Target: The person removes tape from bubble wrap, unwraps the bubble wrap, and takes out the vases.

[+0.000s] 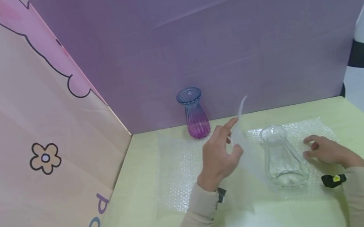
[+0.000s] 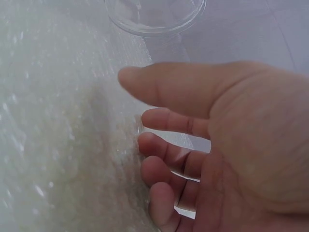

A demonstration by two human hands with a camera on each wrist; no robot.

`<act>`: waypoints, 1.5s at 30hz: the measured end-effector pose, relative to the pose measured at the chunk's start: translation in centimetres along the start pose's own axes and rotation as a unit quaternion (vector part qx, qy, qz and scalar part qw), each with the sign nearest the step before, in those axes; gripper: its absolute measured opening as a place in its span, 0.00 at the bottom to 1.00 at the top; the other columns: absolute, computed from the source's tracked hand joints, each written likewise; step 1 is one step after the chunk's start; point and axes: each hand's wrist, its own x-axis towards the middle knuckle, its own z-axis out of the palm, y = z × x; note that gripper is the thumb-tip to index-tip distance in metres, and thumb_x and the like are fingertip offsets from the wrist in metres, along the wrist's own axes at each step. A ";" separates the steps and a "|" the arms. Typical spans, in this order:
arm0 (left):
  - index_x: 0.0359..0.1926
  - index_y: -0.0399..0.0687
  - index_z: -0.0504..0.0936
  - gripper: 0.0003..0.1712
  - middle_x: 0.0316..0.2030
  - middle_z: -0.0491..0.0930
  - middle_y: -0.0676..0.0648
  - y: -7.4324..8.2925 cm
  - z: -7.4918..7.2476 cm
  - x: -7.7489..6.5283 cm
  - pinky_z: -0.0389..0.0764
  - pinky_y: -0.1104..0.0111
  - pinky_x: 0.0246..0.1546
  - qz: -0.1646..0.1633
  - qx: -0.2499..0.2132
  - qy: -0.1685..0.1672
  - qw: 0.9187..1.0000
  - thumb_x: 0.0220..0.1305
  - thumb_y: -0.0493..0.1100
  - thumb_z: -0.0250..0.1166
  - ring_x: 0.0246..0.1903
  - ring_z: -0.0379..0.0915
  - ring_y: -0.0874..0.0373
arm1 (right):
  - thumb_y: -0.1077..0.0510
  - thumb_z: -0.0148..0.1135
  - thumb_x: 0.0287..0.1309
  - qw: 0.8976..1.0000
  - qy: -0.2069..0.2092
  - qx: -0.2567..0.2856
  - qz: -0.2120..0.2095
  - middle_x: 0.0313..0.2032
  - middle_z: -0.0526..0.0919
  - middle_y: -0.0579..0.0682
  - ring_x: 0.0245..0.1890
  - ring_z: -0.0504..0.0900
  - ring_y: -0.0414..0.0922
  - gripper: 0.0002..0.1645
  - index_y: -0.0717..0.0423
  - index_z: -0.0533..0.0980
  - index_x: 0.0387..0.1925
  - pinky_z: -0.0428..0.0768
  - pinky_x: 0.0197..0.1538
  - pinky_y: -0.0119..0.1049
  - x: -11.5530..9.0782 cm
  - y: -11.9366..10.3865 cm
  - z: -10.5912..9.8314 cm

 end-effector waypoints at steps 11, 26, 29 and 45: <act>0.64 0.61 0.77 0.32 0.38 0.75 0.53 -0.4 -0.4 0.1 0.65 0.76 0.23 -0.023 -0.011 -0.027 0.999 0.56 0.52 0.55 0.30 0.70 0.60 | 0.50 0.60 0.71 1.000 -0.007 0.007 0.008 0.48 0.78 0.77 0.47 0.81 0.67 0.34 0.76 0.66 0.62 0.82 0.46 0.59 0.1 0.1 0.1; 0.48 0.52 0.83 0.41 0.35 0.83 0.51 -1.0 -0.6 0.0 0.69 0.78 0.28 -0.004 -0.034 -0.017 0.999 0.68 0.76 0.38 0.30 0.79 0.57 | 0.47 0.56 0.74 0.999 -0.028 0.007 0.031 0.51 0.75 0.79 0.48 0.79 0.67 0.37 0.76 0.63 0.64 0.82 0.46 0.57 0.0 -0.3 -0.2; 0.46 0.52 0.83 0.52 0.33 0.82 0.51 -1.2 -0.8 0.1 0.70 0.78 0.29 -0.007 -0.042 -0.011 0.999 0.65 0.84 0.28 0.28 0.79 0.58 | 0.46 0.56 0.74 0.999 -0.023 0.005 0.030 0.51 0.76 0.78 0.48 0.80 0.67 0.37 0.76 0.64 0.64 0.82 0.46 0.57 0.0 -0.1 0.0; 0.39 0.48 0.86 0.25 0.28 0.86 0.51 -1.8 -1.2 0.3 0.74 0.79 0.27 -0.037 -0.057 0.009 0.998 0.75 0.59 0.51 0.24 0.75 0.65 | 0.46 0.56 0.74 1.000 -0.011 0.009 0.026 0.52 0.75 0.79 0.49 0.79 0.69 0.35 0.74 0.65 0.63 0.81 0.47 0.59 0.0 -0.1 0.1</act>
